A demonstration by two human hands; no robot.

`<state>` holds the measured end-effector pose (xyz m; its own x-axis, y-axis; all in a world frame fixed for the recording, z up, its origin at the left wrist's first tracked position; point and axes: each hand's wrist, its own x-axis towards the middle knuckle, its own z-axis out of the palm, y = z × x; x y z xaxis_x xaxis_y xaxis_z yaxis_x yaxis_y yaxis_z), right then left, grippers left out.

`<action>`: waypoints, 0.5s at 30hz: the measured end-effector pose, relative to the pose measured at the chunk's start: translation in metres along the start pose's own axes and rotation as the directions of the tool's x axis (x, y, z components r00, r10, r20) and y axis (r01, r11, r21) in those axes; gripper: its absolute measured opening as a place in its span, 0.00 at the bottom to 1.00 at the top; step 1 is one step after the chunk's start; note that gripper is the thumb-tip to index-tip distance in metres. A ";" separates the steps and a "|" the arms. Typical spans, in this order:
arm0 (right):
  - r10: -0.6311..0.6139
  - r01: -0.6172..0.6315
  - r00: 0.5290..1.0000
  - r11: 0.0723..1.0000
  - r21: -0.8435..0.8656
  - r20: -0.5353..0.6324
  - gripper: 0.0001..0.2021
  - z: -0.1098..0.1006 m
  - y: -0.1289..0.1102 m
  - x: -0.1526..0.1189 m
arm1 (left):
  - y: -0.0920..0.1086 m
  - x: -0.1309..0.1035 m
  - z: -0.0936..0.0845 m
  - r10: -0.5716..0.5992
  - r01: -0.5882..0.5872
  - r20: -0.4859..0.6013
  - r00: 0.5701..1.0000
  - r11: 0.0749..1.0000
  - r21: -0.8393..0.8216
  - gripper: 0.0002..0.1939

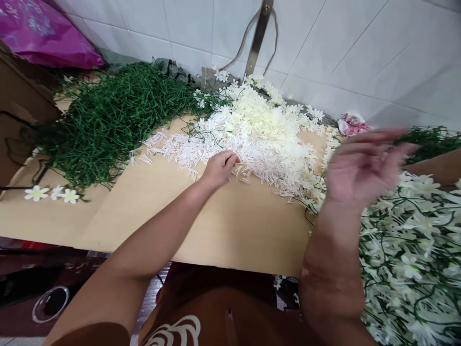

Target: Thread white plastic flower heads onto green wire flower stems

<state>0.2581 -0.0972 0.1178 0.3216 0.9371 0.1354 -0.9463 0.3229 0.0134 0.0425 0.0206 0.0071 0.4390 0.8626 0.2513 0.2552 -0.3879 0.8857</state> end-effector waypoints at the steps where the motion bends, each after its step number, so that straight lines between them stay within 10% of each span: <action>1: -0.136 0.133 0.990 0.894 -0.427 0.025 0.11 -0.011 0.011 0.006 | -0.001 0.000 0.000 0.024 -0.024 -0.001 1.000 0.998 0.050 0.12; 4: -0.101 0.039 0.994 0.096 -0.995 0.029 0.05 -0.048 0.042 0.023 | -0.005 0.003 -0.003 0.081 -0.078 -0.006 0.997 0.978 0.194 0.13; 8: 0.126 0.155 0.988 -0.719 -0.677 0.092 0.09 -0.088 0.069 0.035 | -0.010 0.005 -0.005 0.111 -0.100 -0.011 0.994 0.930 0.354 0.12; 11: 0.176 0.195 0.981 -0.898 -0.394 0.084 0.11 -0.103 0.078 0.037 | -0.012 0.005 -0.003 0.126 -0.122 0.022 0.992 0.882 0.456 0.11; 15: 0.155 0.190 0.980 -0.908 -0.375 0.121 0.04 -0.112 0.072 0.041 | -0.008 0.004 -0.007 0.127 -0.126 0.036 0.991 0.829 0.545 0.11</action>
<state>0.2071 -0.0207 0.0131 0.1651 0.9527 0.2550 0.9315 -0.0657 -0.3577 0.0364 0.0295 0.0039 0.4990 0.7939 0.3475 0.6259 -0.6075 0.4891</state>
